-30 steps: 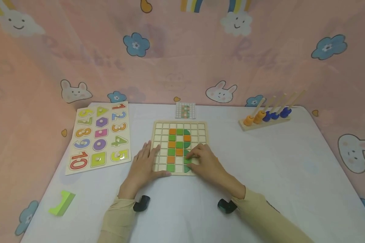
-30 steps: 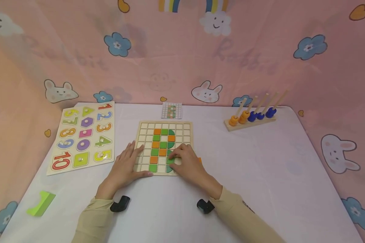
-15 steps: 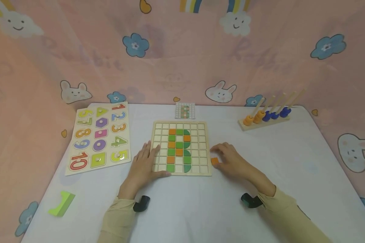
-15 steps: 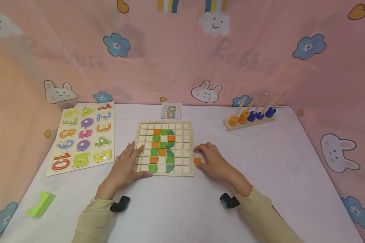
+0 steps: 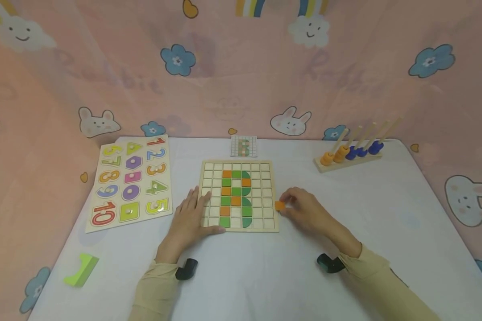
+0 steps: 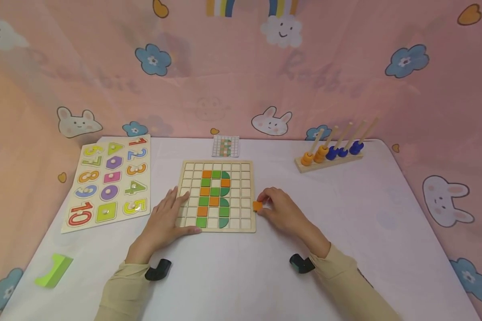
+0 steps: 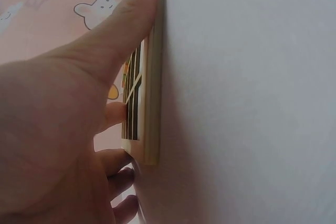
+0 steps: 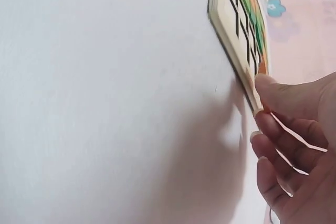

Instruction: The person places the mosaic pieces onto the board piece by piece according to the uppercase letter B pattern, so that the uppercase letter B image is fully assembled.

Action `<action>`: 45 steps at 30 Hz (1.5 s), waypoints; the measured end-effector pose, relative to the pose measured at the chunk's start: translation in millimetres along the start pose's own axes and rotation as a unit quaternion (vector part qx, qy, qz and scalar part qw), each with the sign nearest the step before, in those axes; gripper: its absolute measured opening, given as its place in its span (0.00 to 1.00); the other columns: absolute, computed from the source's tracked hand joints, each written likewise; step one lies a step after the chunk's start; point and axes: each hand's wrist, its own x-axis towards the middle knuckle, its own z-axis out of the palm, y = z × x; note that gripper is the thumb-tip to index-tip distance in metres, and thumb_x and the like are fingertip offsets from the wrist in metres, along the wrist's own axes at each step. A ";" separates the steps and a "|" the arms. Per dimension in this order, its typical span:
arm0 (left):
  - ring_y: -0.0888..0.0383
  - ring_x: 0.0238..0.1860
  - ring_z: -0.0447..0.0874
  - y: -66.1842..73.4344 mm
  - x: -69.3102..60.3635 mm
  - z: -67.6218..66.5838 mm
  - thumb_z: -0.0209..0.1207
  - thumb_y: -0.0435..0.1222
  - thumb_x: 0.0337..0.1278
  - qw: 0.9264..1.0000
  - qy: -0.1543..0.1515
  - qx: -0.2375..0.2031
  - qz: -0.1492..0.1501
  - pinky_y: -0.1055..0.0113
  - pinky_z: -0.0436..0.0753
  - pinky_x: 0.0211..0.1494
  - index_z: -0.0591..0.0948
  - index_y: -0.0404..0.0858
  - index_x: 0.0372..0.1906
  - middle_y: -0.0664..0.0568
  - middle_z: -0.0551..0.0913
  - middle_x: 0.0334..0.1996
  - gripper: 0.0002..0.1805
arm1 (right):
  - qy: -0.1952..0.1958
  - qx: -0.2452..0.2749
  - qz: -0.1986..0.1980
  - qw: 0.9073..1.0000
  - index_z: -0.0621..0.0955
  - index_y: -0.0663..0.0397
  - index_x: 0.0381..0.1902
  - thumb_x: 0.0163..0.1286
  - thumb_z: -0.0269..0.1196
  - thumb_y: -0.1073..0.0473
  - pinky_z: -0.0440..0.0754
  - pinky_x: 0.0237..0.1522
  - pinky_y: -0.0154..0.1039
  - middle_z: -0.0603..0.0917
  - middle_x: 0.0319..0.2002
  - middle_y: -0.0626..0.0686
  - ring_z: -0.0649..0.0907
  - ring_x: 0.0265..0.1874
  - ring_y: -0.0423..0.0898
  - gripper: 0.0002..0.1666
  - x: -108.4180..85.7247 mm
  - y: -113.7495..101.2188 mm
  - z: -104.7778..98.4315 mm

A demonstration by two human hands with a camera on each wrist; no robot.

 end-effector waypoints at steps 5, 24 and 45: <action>0.37 0.88 0.41 0.5 0.0 -0.3 0.78 0.58 0.49 1.000 -0.001 -0.002 0.001 0.35 0.55 0.85 0.60 0.41 0.84 0.37 0.46 0.87 0.62 | 0.018 0.032 0.010 0.999 0.84 0.60 0.50 0.67 0.74 0.65 0.80 0.50 0.46 0.86 0.46 0.55 0.80 0.45 0.51 0.15 3.3 -17.3 10.2; 0.36 0.87 0.42 -0.4 0.2 0.9 0.78 0.60 0.49 1.000 -0.001 0.003 0.002 0.34 0.56 0.84 0.60 0.41 0.84 0.36 0.47 0.87 0.62 | -0.018 0.024 -0.038 0.999 0.88 0.49 0.46 0.64 0.78 0.59 0.81 0.53 0.44 0.82 0.48 0.49 0.75 0.51 0.46 0.13 11.2 -60.2 66.7; 0.36 0.87 0.44 0.8 0.6 -1.3 0.78 0.60 0.49 1.000 0.002 0.013 0.005 0.35 0.59 0.84 0.61 0.40 0.84 0.35 0.48 0.86 0.62 | -0.009 0.014 -0.032 0.999 0.91 0.49 0.42 0.60 0.80 0.59 0.80 0.53 0.42 0.84 0.46 0.47 0.75 0.48 0.44 0.12 14.2 -69.1 76.3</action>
